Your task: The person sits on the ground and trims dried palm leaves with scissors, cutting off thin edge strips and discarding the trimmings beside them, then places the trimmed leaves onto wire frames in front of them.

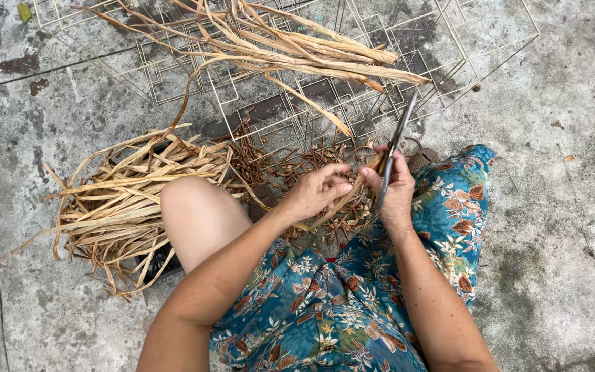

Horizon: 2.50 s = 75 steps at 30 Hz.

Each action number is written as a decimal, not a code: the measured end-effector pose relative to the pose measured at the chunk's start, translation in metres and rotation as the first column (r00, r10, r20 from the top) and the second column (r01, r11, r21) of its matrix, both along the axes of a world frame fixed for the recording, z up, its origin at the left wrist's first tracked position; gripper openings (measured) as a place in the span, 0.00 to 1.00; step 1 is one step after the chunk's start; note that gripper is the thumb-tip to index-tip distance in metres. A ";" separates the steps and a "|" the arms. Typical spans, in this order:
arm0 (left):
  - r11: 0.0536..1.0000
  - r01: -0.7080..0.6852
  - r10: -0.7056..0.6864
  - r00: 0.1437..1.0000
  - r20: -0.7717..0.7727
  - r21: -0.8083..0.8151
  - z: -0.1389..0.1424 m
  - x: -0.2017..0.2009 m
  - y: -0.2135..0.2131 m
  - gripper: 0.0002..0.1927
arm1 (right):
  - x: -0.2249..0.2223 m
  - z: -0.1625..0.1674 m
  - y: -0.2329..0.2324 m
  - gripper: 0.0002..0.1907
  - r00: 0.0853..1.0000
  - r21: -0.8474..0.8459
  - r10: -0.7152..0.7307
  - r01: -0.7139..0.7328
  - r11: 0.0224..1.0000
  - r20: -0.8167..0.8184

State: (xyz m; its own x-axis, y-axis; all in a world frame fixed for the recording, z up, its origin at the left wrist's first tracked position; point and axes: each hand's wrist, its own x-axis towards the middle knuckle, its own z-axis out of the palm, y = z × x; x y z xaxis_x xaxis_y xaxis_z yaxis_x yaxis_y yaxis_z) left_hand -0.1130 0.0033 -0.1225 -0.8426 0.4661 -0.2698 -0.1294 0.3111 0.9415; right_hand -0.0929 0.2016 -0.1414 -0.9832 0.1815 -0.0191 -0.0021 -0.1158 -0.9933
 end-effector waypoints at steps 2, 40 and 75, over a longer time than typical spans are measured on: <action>0.999 -0.016 0.014 0.998 0.058 0.036 -0.005 -0.008 0.008 0.29 | 0.001 -0.005 -0.005 0.25 0.996 -0.034 0.052 -0.055 0.998 -0.065; 0.869 -0.275 0.336 0.939 -0.081 0.411 -0.029 -0.046 -0.006 0.14 | 0.006 -0.004 -0.017 0.41 0.958 0.367 0.215 -0.273 0.890 0.191; 0.974 -0.205 0.212 0.975 -0.071 0.099 -0.028 -0.032 0.003 0.18 | 0.014 0.003 -0.028 0.42 0.959 0.391 0.233 -0.279 0.877 0.160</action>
